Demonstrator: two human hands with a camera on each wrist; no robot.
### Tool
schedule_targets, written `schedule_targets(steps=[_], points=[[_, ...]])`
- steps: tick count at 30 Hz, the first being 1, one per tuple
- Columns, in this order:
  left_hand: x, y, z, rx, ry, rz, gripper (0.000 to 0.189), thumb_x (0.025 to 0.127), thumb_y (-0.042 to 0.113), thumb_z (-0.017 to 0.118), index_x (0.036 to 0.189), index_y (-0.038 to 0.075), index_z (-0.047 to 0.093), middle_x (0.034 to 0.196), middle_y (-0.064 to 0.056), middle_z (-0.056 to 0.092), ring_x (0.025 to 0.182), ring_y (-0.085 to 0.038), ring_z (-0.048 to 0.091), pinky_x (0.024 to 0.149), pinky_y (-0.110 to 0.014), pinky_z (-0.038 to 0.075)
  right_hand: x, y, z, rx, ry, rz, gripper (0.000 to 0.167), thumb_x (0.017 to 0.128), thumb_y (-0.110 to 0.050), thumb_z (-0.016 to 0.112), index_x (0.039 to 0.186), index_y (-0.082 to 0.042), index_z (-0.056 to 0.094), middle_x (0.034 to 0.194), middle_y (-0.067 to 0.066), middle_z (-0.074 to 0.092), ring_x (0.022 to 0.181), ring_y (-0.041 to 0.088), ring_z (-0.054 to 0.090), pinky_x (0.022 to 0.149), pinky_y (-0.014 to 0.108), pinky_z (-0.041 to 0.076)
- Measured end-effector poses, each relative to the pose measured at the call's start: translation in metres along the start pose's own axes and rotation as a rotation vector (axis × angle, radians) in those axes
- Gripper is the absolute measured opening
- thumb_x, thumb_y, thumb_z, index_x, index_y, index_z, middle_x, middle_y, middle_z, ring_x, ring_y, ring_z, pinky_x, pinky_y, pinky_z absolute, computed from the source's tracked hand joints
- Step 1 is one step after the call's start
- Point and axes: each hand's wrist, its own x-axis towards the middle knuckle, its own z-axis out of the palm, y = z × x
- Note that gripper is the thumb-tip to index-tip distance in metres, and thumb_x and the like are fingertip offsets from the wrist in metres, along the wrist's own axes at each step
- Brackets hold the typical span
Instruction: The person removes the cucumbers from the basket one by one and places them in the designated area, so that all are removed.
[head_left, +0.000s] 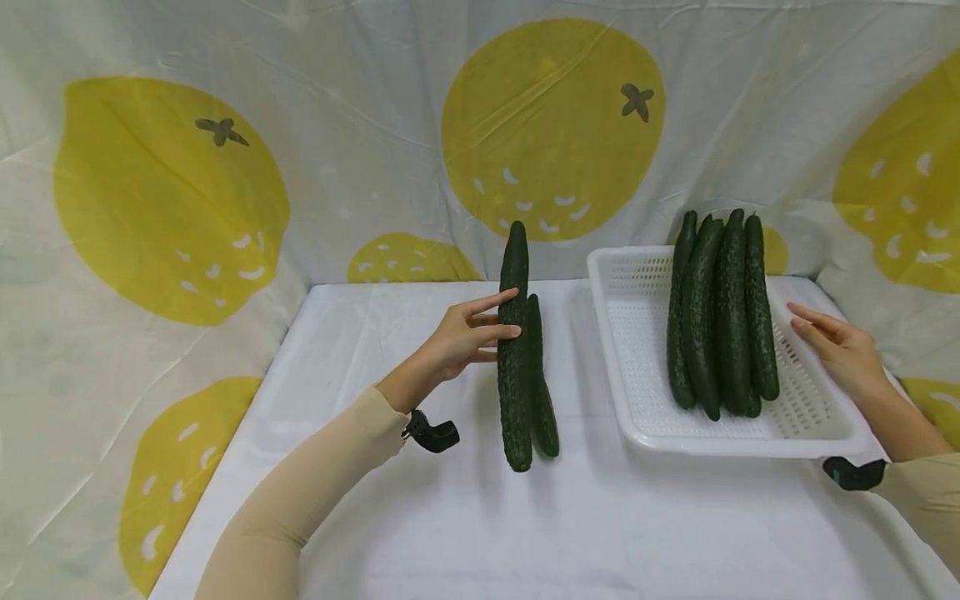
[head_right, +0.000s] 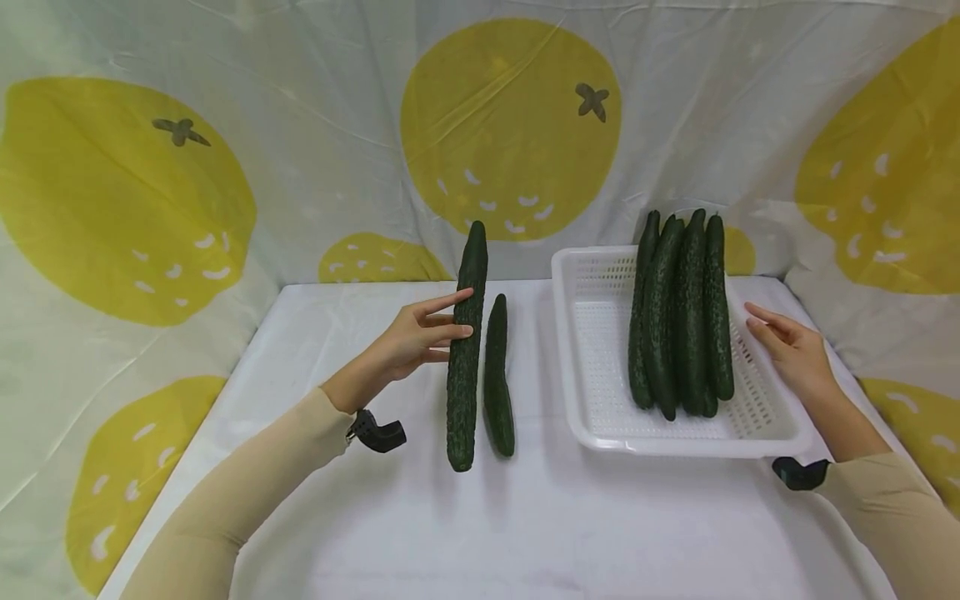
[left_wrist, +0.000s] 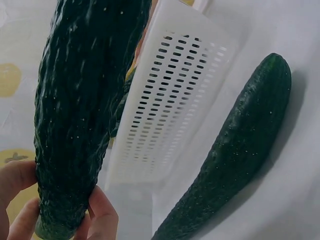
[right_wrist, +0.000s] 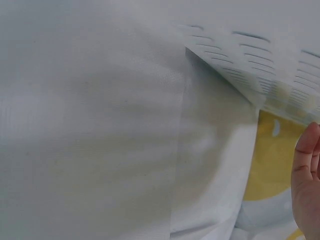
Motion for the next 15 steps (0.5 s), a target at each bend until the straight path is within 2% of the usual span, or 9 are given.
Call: schedule_targets(steps=[5,15], points=[[0.001,-0.011,-0.004,0.020,0.024,-0.017,0.061,0.091,0.005,0.073,0.144,0.030,0.056,0.144,-0.018,0.050,0.112,-0.039,0.064,0.087,-0.044,0.057,0.000,0.001,0.000,-0.013,0.002,-0.009,0.040,0.103,-0.028,0.058,0.142,-0.034,0.056,0.093,-0.047,0.056,0.114,-0.014,0.039,0.076,-0.001,0.029],[0.006,-0.026,-0.011,0.067,0.061,-0.031,0.060,0.091,0.006,0.074,0.144,0.028,0.057,0.143,-0.020,0.049,0.107,-0.035,0.066,0.085,-0.042,0.058,-0.001,0.001,-0.001,-0.028,0.006,-0.004,0.040,0.103,-0.029,0.058,0.143,-0.034,0.056,0.092,-0.048,0.055,0.115,-0.013,0.039,0.076,-0.001,0.029]])
